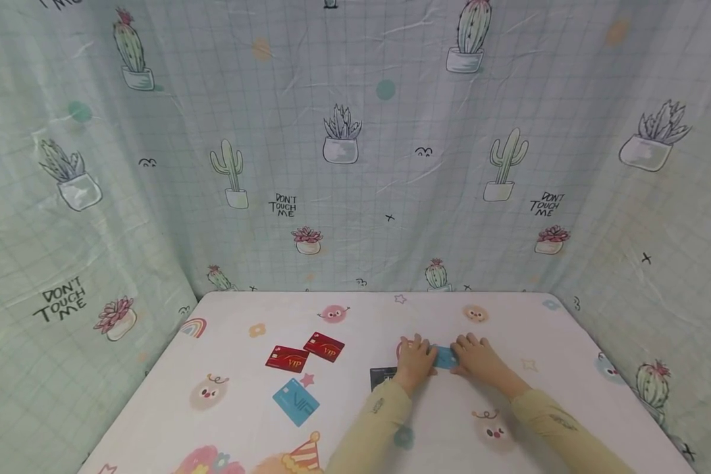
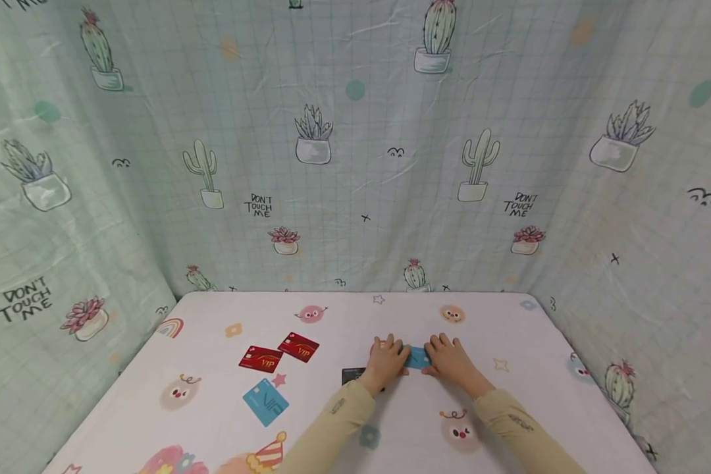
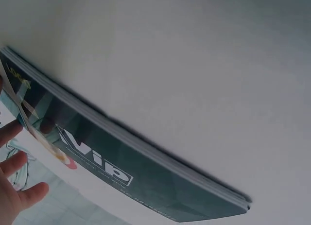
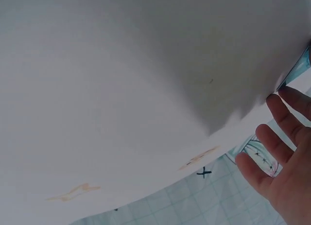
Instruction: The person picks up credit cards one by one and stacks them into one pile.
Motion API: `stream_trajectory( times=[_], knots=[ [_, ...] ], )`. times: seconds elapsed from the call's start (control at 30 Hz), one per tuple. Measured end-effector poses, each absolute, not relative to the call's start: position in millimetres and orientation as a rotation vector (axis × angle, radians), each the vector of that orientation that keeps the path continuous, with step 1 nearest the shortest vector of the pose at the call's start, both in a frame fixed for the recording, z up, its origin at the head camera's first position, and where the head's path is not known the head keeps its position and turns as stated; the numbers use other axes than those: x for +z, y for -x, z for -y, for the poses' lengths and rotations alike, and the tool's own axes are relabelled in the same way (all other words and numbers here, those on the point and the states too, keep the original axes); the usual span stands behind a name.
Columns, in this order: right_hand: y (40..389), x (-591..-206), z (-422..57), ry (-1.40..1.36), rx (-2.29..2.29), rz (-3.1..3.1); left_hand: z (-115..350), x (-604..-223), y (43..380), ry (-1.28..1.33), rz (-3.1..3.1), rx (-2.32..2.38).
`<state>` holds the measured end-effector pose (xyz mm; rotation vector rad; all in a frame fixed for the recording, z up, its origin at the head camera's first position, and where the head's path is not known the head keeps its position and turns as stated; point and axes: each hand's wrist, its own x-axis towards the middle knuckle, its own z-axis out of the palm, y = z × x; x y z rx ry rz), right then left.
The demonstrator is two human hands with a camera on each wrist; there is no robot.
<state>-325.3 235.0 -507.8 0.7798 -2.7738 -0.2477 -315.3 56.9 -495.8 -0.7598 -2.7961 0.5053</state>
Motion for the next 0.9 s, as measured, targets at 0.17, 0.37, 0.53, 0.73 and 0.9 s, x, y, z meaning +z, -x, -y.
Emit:
stream_trajectory(
  times=[0.17, 0.37, 0.53, 0.73, 0.9],
  knots=[
    [329.4, -509.9, -235.2, -0.787, -0.242, 2.798, -55.6, -498.9, 317.3, 0.768, 2.756, 0.513],
    [333.5, -506.8, -234.5, -0.808, -0.13, 2.883, -54.8, -504.1, 320.9, 0.78, 2.775, 0.483],
    [339.3, -501.7, -233.0, -0.805, -0.09, 2.98, -53.7, -505.0, 322.8, 0.78, 2.786, 0.438],
    [345.6, -503.7, -235.4, -0.847, 0.014, 3.006, -54.3, -503.4, 319.5, 0.738, 2.807, 0.413],
    [344.9, -493.7, -229.2, -0.762, 0.048, 3.136, -55.6, -502.6, 319.0, 0.702, 2.84, 0.42]
  ],
)
